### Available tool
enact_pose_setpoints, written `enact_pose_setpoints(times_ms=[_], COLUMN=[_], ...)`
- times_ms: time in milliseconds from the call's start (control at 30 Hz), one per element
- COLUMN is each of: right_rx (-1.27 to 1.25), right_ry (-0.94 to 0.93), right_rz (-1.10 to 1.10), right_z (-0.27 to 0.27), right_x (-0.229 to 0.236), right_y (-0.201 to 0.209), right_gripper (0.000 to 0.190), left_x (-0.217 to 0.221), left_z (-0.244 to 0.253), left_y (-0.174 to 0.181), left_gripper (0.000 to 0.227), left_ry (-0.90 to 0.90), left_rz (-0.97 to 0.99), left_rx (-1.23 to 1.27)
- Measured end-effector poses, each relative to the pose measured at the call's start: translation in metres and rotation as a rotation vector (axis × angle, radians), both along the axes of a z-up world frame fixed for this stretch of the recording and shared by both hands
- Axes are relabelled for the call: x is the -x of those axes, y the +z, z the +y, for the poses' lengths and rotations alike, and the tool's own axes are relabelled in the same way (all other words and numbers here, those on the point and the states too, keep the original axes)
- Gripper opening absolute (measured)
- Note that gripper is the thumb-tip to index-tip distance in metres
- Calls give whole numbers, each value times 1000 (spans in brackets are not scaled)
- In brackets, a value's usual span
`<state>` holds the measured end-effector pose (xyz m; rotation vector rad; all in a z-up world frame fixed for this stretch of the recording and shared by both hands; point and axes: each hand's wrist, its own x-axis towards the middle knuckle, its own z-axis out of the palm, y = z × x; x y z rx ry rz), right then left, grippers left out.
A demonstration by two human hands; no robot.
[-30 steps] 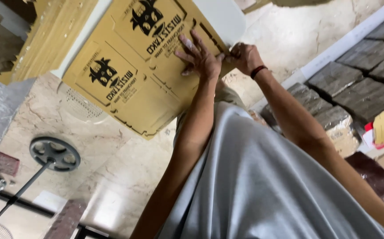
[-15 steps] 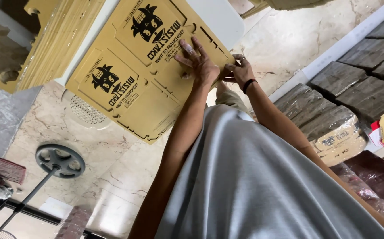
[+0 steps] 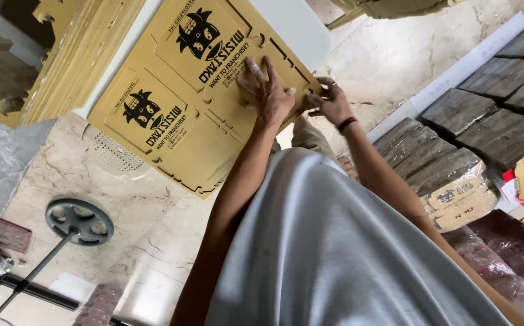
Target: The person uses a knife to cut along the perforated lines of flat cardboard boxes placed on a white table. They separate the cut sections and stack them on the table.
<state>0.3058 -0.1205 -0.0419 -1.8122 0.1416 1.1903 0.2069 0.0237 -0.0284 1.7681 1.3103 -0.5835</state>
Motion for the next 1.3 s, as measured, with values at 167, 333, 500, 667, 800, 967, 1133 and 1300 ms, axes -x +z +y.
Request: enact_pose_setpoints(times_ms=[167,333,500,667,800,967,1133,1300], right_rx=[63,21,-52,-246,-184,140,27,96], right_ry=[182,485,724,573,575,298,134,313], right_rz=[437,89,-765,-469,-129,146,358,208], right_z=[5,13,-16,-20,9,18,-11,20], right_x=[-36,-27,-5,0,-23,-22,55,134], right_y=[22,6,-62,-43,17,39,-5,62], right_gripper=[59,50,71,58,50,68,63,55], left_x=[-7,-18,-27,-26,-21,-2,51,101], left_z=[-17,-26,-24,-27,-14,-7,22,29], left_y=[-9,-18,-22,-22,-6,-11,14,18], left_gripper=[147,147,145,92,148,109,81,95], left_ry=[-136,-83,-65,-18,-75,-83,-425,-775], left_rz=[157,196,245,261,175,10,-94,-112], left_rx=[-126,-147,-154,-149,-115,-55,-99,-173])
